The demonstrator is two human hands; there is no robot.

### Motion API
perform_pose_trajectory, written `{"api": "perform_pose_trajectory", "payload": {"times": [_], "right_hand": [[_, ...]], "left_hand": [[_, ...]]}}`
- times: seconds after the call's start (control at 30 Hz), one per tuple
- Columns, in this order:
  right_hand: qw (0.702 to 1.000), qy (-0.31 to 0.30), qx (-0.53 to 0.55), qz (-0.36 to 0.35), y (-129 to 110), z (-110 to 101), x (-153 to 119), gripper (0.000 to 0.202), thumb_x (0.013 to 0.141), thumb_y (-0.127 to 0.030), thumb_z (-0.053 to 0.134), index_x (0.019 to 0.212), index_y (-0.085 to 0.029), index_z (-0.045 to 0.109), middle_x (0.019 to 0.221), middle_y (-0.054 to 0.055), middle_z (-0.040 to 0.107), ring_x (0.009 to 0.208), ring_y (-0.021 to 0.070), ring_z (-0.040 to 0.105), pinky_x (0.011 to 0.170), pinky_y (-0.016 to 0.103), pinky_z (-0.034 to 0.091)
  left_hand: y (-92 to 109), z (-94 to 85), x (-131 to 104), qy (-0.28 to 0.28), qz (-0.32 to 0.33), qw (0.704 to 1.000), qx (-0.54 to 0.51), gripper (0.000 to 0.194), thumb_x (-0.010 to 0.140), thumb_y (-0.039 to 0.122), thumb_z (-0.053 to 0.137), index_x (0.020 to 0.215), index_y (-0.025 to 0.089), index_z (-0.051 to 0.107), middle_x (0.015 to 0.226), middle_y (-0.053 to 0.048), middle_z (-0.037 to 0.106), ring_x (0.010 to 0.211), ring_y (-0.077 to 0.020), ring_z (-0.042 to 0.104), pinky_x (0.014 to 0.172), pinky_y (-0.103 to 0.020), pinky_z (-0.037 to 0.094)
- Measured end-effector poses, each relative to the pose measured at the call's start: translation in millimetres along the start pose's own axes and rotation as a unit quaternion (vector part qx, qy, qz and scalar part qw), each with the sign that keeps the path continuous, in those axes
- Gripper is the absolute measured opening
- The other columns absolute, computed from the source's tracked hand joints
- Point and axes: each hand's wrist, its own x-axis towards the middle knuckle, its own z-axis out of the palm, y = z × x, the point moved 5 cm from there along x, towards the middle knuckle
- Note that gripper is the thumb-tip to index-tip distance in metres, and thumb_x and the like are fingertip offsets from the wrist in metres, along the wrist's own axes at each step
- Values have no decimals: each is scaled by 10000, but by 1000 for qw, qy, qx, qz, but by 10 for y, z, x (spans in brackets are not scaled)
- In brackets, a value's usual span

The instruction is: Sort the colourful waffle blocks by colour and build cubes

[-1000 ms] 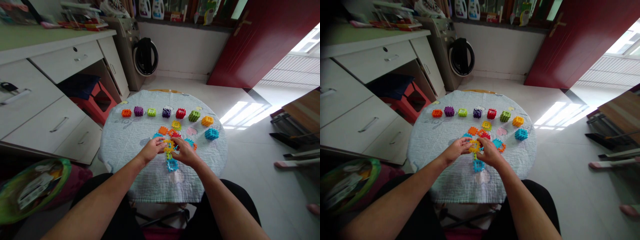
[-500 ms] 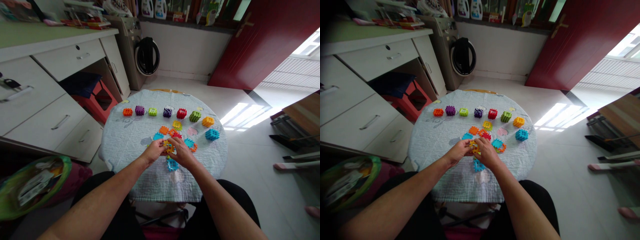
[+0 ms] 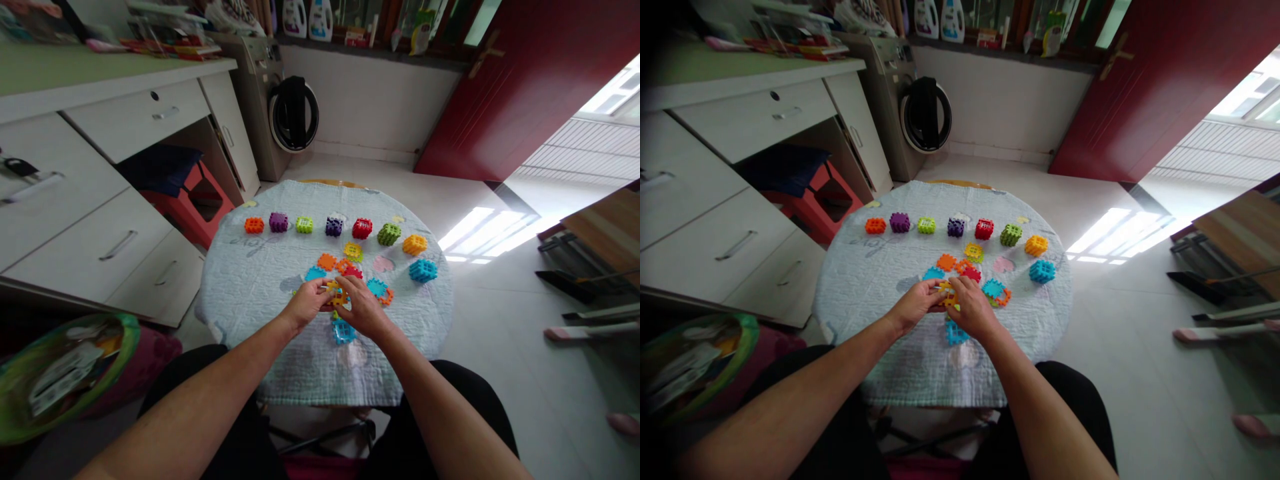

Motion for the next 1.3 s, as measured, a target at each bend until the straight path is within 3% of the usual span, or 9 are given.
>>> {"api": "perform_pose_trajectory", "payload": {"times": [0.3,0.5,0.63,0.77,0.9,1.0,1.13,1.3], "right_hand": [[999,38,-29,-15,1,-7,-4,596,729,-182,622,1293,-179,431,1236,136,501,1155,283,454,994,466,396],[993,11,-118,18,-93,-5,8,301,729,-190,626,1024,-187,566,1049,103,541,1017,265,461,915,408,418],[989,-7,-146,24,-14,-107,60,282,726,-230,636,997,-190,570,1016,96,538,985,257,464,890,398,422],[986,26,-156,60,451,-614,219,395,703,-284,665,1075,-179,580,1019,91,539,969,249,487,903,399,414],[960,76,-210,170,1264,-1327,378,465,679,-317,676,1112,-162,601,1061,99,542,976,241,511,914,354,410],[930,52,-258,256,1842,-1657,430,523,645,-308,686,1137,-148,613,1060,105,552,980,248,515,920,343,400],[915,21,-278,291,2275,-1769,444,572,651,-313,677,1191,-140,604,1100,117,537,1007,255,512,921,335,395],[920,1,-280,275,2444,-1709,483,583,666,-311,677,1219,-147,593,1100,120,539,1018,256,514,959,341,376]], "left_hand": [[6,2,9,9,7,1000,-10,358,714,277,769,1000,148,596,833,-44,712,742,-158,692,675,-274,563],[-32,39,35,-9,6,1000,5,460,663,337,801,1014,134,583,803,-45,701,725,-164,685,699,-299,549],[-30,57,27,-14,-3,999,36,477,667,361,790,1029,149,561,902,-62,693,815,-169,677,753,-304,527],[9,-15,20,13,-5,997,81,532,667,364,777,1097,170,532,1097,-104,639,991,-199,632,815,-334,507],[47,-64,32,1,-7,995,104,547,681,414,741,1118,172,518,1089,-111,639,950,-206,645,794,-346,495],[55,-80,44,-6,-4,994,112,513,694,411,717,1106,172,526,1065,-104,650,906,-196,656,768,-331,490],[40,-95,55,-9,-7,992,125,480,696,375,706,1095,170,534,1040,-97,656,896,-190,654,757,-319,485],[36,-125,72,-17,-7,991,131,451,717,356,682,1099,171,528,1036,-91,660,908,-184,646,766,-316,475]]}}
